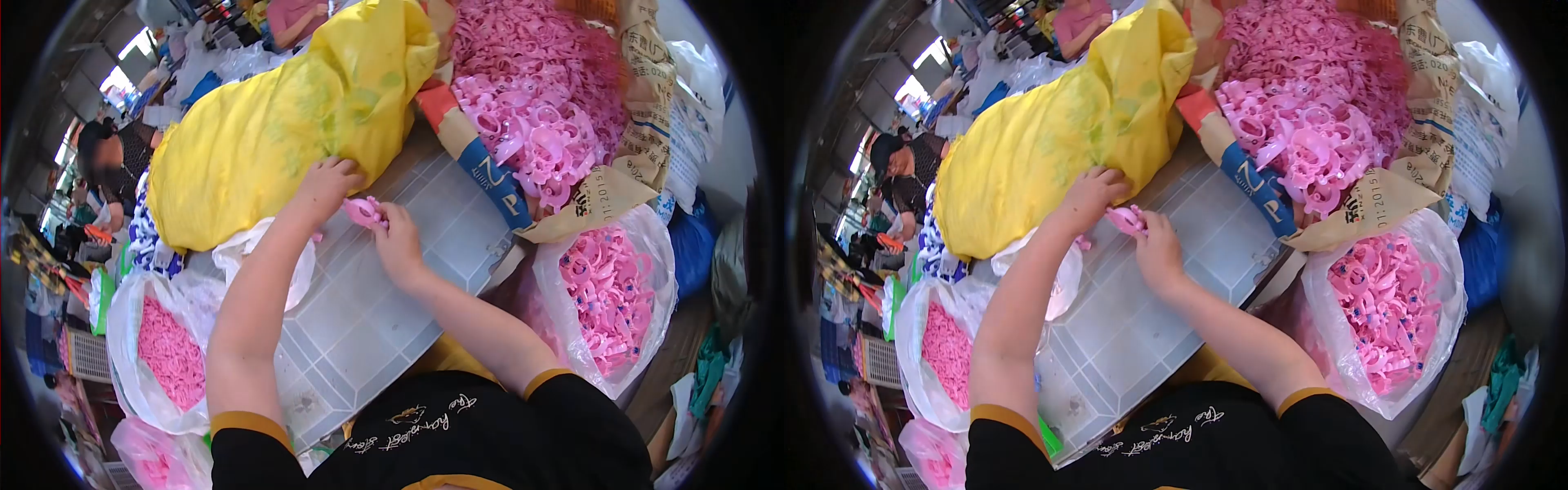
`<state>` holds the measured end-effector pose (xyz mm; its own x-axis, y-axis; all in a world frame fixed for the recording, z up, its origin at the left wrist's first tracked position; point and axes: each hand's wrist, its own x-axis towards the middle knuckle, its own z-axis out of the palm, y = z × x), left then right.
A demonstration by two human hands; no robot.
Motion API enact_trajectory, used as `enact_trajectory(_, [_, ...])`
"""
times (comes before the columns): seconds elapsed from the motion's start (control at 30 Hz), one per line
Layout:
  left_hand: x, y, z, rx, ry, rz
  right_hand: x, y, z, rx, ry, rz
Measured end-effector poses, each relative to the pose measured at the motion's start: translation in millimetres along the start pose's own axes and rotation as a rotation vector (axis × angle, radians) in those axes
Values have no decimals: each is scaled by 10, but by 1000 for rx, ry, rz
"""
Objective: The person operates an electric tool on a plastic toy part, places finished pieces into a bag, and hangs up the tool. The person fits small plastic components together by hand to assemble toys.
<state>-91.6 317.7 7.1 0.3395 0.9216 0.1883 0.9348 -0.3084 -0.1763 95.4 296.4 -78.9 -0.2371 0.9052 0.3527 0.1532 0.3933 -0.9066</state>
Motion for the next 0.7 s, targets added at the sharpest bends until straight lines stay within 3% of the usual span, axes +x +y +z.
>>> enact_trajectory(0.13, [105,-86,26,153,-106,-10,57,-50,-36,8,33,8])
enact_trajectory(0.23, [186,-225,32,487,-87,-264,59,-15,-15,10,48,3])
enact_trajectory(0.33, [210,-505,4,370,21,-446,58,-3,-11,-22,5,8])
enact_trajectory(0.53, [220,-790,268,373,-35,-395,48,-9,60,-27,-9,-2])
enact_trajectory(0.63, [212,-913,414,265,-1,-482,95,-3,45,3,-14,-12])
enact_trajectory(0.7, [208,-846,283,125,-94,-457,100,22,50,51,5,5])
